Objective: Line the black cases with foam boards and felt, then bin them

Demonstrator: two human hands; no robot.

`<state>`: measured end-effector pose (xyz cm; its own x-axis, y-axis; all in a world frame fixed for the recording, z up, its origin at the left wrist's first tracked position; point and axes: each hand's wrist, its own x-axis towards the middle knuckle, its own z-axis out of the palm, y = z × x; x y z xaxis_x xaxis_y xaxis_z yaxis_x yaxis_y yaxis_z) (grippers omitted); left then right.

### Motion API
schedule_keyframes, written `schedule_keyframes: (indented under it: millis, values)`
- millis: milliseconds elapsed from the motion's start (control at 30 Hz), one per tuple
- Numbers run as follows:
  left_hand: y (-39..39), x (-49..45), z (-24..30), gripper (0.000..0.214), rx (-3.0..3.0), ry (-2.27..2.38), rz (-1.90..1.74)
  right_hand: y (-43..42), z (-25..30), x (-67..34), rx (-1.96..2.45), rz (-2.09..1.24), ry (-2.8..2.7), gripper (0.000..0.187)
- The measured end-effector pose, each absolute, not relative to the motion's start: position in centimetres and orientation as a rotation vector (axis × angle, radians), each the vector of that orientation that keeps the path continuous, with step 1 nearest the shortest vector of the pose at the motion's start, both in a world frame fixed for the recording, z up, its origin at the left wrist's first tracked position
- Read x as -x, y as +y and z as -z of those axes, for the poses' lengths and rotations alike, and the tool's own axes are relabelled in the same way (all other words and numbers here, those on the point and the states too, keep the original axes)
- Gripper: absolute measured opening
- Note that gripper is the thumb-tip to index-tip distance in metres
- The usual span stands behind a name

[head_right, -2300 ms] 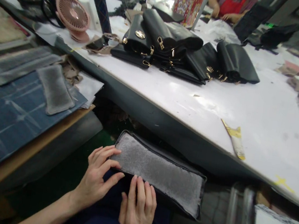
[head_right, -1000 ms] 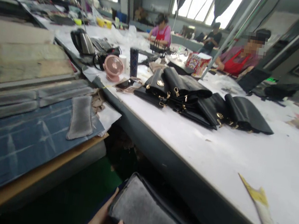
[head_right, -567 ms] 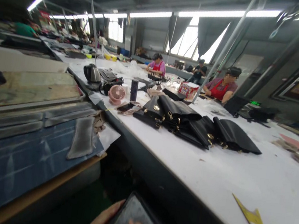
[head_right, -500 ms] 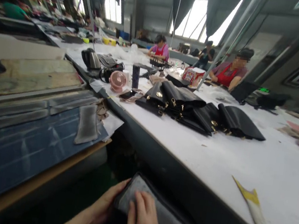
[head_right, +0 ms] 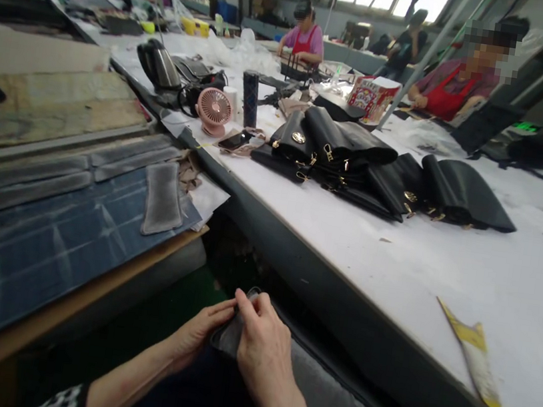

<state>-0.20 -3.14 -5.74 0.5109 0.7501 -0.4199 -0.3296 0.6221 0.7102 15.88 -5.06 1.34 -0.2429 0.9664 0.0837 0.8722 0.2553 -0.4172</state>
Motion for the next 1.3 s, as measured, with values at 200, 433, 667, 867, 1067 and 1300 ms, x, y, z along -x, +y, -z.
schedule_keyframes:
  millis: [200,433,667,867,1067,1300]
  values:
    - [-2.2,0.7,4.8,0.039,-0.87,0.926,-0.751,-4.5,-0.5,-16.0,1.655,-0.363,-2.379,0.047]
    - [-1.3,1.0,4.7,0.046,-1.154,0.972,-0.692,-5.1,0.7,-16.2,1.619,-0.302,-2.358,0.049]
    - [-1.1,1.2,4.7,0.05,-1.05,0.895,-0.641,-5.8,1.4,-16.0,1.606,-0.23,-2.341,0.049]
    - [-2.7,1.3,5.9,0.052,-0.643,0.755,-0.658,-6.0,1.4,-15.7,1.632,-0.177,-2.334,0.05]
    - [-2.4,1.1,6.0,0.048,-0.885,0.882,-0.731,-6.1,1.3,-15.4,1.668,-0.199,-2.32,0.049]
    - [-1.7,0.3,6.5,0.048,-1.059,0.861,-0.844,-6.5,4.4,-15.7,1.506,0.146,-2.202,0.048]
